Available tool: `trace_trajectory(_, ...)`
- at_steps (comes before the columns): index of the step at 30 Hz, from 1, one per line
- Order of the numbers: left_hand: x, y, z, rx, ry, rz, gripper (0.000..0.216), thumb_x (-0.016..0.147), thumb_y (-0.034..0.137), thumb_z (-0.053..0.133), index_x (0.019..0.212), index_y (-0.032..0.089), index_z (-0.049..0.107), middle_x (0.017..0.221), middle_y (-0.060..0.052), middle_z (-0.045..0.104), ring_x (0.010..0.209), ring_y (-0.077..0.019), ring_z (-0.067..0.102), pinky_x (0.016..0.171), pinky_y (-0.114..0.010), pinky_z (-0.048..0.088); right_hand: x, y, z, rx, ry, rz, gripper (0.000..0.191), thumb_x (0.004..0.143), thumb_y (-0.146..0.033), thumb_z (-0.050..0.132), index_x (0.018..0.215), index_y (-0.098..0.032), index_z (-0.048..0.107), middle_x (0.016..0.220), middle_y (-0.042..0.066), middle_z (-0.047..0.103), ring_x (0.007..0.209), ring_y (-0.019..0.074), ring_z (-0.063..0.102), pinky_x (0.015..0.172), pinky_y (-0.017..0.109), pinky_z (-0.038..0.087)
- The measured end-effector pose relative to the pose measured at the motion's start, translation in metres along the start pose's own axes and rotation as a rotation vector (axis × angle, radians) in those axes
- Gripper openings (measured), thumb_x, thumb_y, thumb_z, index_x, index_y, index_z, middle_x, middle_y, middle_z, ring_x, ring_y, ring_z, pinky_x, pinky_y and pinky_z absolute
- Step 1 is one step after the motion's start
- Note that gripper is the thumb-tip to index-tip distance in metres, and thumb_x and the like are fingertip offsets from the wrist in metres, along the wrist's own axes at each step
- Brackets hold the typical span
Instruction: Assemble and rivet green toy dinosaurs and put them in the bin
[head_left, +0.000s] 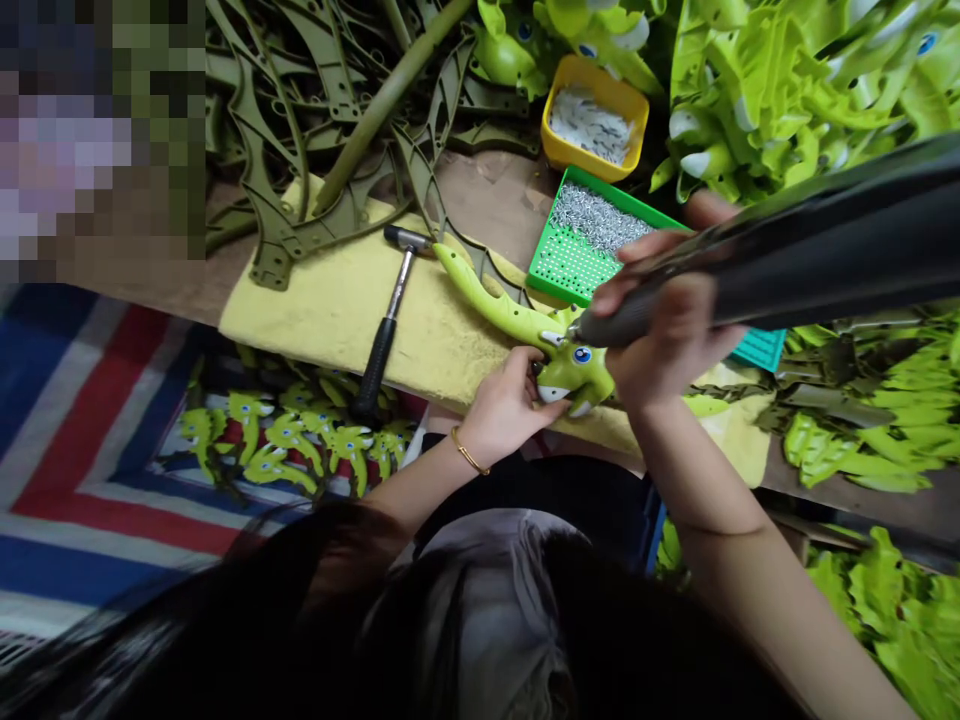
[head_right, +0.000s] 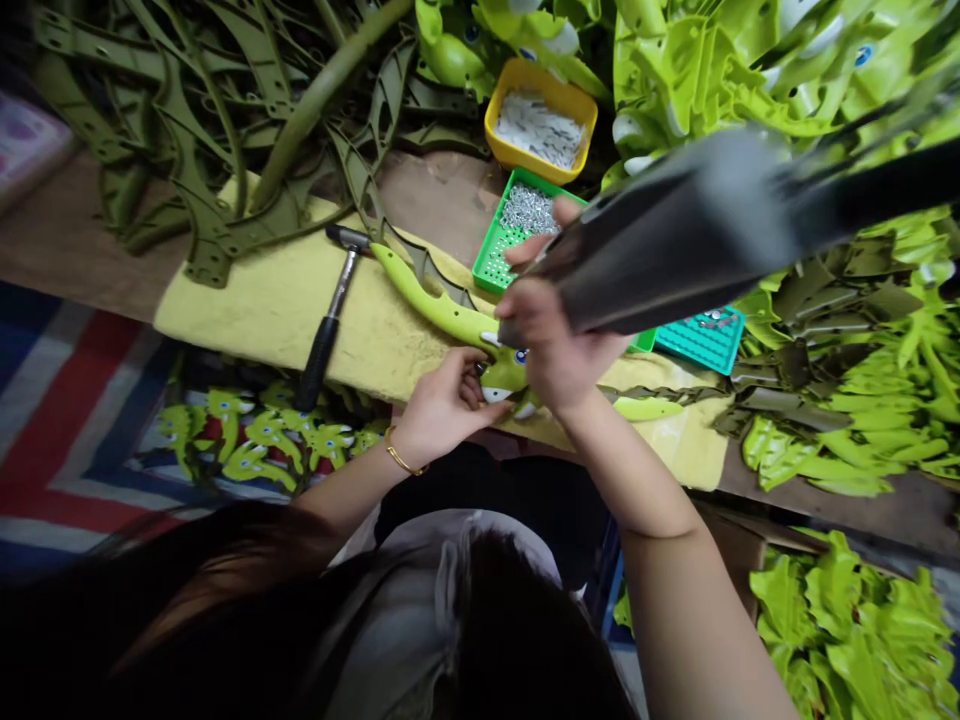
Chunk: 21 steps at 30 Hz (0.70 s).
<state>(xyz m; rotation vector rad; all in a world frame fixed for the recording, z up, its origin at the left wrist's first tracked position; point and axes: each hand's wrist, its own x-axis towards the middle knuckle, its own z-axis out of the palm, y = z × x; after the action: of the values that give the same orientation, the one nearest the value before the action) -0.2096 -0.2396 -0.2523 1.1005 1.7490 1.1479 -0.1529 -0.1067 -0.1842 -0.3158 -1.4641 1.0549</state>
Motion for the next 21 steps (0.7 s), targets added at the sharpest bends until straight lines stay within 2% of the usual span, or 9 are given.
trace_trajectory(3,0.003,0.002,-0.003,0.070,-0.019,0.076,0.042,0.067,0.032,0.080,0.096,0.020,0.052,0.062,0.008,0.055,0.055,-0.0107,0.056,0.056,-0.023,0.044,0.026,0.009,-0.010,-0.060,0.194,-0.020,0.026,0.086,-0.050,0.057,0.104,-0.033,0.064,0.081,-0.006,0.061,0.046,-0.0004,0.053,0.039,0.013,0.039)
trace_trajectory(7,0.005,0.002,-0.003,0.136,0.015,0.179,0.038,0.066,0.030,0.080,0.091,0.019,0.054,0.067,0.006,0.057,0.056,-0.0093,0.054,0.054,-0.022,0.042,0.036,0.044,-0.030,-0.242,0.235,0.076,0.040,0.084,-0.057,0.056,0.113,-0.029,0.055,0.086,-0.003,0.060,0.049,0.0039,0.055,0.044,0.020,0.046)
trace_trajectory(11,0.003,-0.003,0.001,0.155,0.075,0.238,0.038,0.067,0.029,0.079,0.096,0.018,0.057,0.070,0.004,0.059,0.058,-0.0092,0.055,0.055,-0.021,0.042,0.028,0.069,-0.037,-0.238,0.342,-0.006,0.040,0.081,-0.055,0.060,0.109,-0.027,0.055,0.077,-0.005,0.056,0.044,0.0042,0.051,0.042,0.022,0.043)
trace_trajectory(13,0.002,-0.005,0.003,0.158,0.098,0.257,0.038,0.068,0.029,0.078,0.097,0.017,0.057,0.070,0.004,0.059,0.057,-0.0090,0.054,0.055,-0.021,0.043,0.025,0.075,-0.039,-0.258,0.337,-0.015,0.042,0.081,-0.058,0.059,0.111,-0.028,0.055,0.077,-0.005,0.055,0.045,0.0050,0.052,0.044,0.023,0.044)
trace_trajectory(18,0.001,-0.006,0.003,0.157,0.082,0.259,0.038,0.069,0.029,0.076,0.100,0.017,0.058,0.071,0.004,0.059,0.055,-0.0083,0.053,0.056,-0.022,0.045,0.023,0.078,-0.043,-0.335,0.225,0.143,0.047,0.083,-0.064,0.052,0.115,-0.031,0.053,0.079,-0.003,0.055,0.050,0.0078,0.057,0.051,0.026,0.051)
trace_trajectory(21,0.001,-0.005,0.002,0.165,0.068,0.229,0.039,0.069,0.028,0.076,0.102,0.017,0.058,0.071,0.004,0.059,0.056,-0.0087,0.053,0.056,-0.022,0.045,0.024,0.071,-0.039,-0.287,0.257,0.068,0.042,0.082,-0.060,0.056,0.110,-0.029,0.056,0.075,-0.005,0.054,0.047,0.0048,0.053,0.050,0.024,0.049)
